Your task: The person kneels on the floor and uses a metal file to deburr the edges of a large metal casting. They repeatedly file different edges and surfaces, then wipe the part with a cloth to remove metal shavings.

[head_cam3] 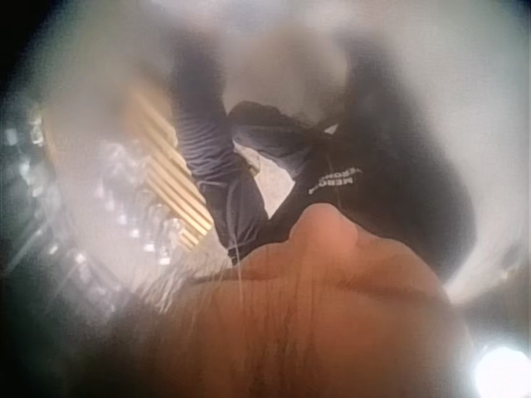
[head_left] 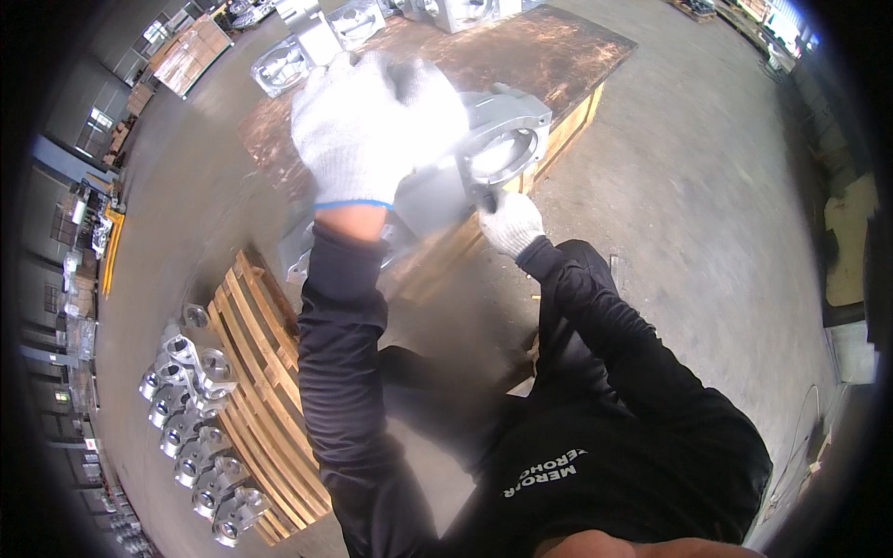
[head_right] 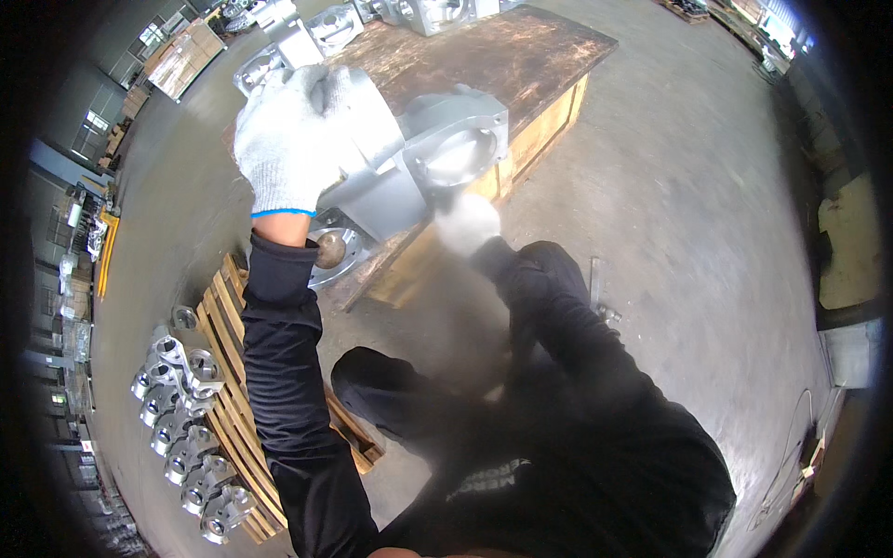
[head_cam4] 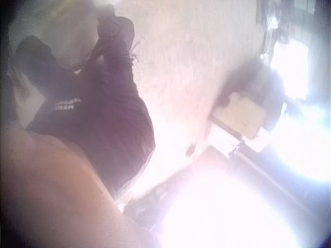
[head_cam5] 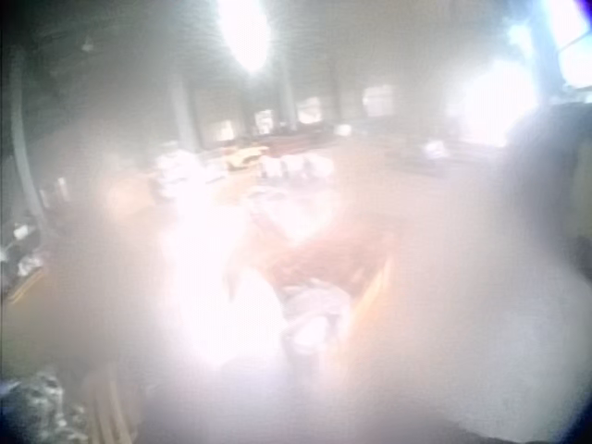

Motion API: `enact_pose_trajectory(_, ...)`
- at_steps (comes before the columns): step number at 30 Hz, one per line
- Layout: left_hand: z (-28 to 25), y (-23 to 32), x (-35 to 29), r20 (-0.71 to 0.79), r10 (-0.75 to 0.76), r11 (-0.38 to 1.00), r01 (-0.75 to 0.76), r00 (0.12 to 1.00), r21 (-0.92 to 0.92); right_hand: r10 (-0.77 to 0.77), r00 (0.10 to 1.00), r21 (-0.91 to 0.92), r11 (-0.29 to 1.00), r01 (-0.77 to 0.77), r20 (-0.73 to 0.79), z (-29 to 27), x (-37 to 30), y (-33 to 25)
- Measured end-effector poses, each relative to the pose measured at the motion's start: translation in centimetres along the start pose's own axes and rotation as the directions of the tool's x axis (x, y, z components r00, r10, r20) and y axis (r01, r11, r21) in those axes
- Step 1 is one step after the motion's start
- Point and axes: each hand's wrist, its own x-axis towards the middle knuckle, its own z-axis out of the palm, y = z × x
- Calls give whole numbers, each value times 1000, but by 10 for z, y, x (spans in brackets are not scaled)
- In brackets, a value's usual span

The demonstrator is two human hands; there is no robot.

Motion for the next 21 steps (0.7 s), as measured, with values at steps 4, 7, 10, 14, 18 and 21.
enact_pose_trajectory(4, 1, -1, 2, -101, 53, 998, -55, 994, -18, -175, 983, -35, 984, 174, -51, -18, 11, -25)
enact_pose_trajectory(7, -2, -3, 1, 62, -39, 999, 38, 997, 14, -158, 982, 32, 987, 156, 98, -50, 25, -43)
enact_pose_trajectory(10, -5, -4, 2, 34, -36, 999, 36, 999, -12, -201, 955, 202, 967, 157, 219, -95, 46, -54)
enact_pose_trajectory(14, -7, -6, 3, 36, -23, 996, 26, 999, -85, -325, 932, 249, 927, 280, 162, -151, 66, -40)
enact_pose_trajectory(18, -7, -9, 2, 122, -66, 995, 73, 990, -62, 41, 963, 321, 938, -129, 267, -174, 77, 8)
enact_pose_trajectory(21, -5, -10, 2, 102, -33, 998, 38, 994, -43, 7, 971, 413, 904, -109, 241, -157, 64, 50)
